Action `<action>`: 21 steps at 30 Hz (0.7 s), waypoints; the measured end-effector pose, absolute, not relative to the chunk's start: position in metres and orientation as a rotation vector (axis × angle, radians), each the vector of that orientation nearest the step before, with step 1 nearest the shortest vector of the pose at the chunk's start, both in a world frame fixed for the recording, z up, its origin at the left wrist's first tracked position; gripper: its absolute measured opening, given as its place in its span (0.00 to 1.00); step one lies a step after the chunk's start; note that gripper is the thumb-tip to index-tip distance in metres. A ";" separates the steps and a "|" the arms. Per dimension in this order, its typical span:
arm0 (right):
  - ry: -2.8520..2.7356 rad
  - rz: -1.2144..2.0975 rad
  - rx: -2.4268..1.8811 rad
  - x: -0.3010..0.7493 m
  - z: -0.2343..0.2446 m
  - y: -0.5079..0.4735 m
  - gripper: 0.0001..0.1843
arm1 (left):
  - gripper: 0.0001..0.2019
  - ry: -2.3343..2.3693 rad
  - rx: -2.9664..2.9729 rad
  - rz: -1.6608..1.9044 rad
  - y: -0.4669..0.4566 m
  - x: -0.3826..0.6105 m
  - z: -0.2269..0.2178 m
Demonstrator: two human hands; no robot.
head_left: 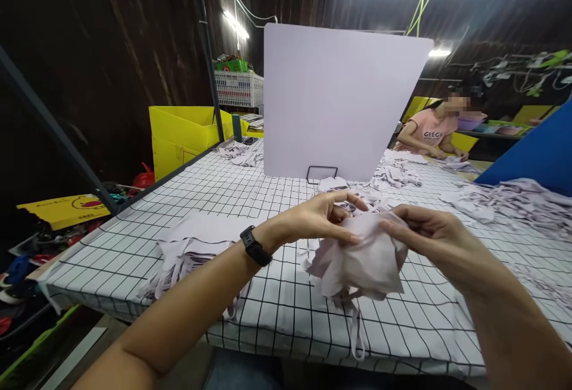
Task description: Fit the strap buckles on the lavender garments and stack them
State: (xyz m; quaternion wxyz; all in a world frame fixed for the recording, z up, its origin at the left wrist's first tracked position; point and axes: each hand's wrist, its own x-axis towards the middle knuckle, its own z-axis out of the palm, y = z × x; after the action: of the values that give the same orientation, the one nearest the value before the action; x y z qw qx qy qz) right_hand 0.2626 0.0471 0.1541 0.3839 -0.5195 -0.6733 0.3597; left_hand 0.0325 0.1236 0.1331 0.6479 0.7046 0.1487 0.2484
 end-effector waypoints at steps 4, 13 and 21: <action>-1.388 1.023 -1.241 0.282 0.163 0.040 0.21 | 0.12 0.362 1.673 0.535 0.126 0.020 0.128; -1.310 1.048 -1.487 0.337 0.166 0.038 0.27 | 0.15 0.539 1.904 0.462 0.136 -0.018 0.121; -1.257 0.843 -1.435 0.368 0.163 0.027 0.28 | 0.12 0.538 2.117 0.529 0.132 -0.037 0.157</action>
State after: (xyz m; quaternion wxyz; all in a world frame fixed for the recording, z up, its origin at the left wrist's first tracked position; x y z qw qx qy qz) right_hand 0.3678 0.0275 0.1629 0.5037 -0.5944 -0.5207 0.3492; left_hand -0.0366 0.1320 0.1571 0.4325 0.8493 0.2159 0.2121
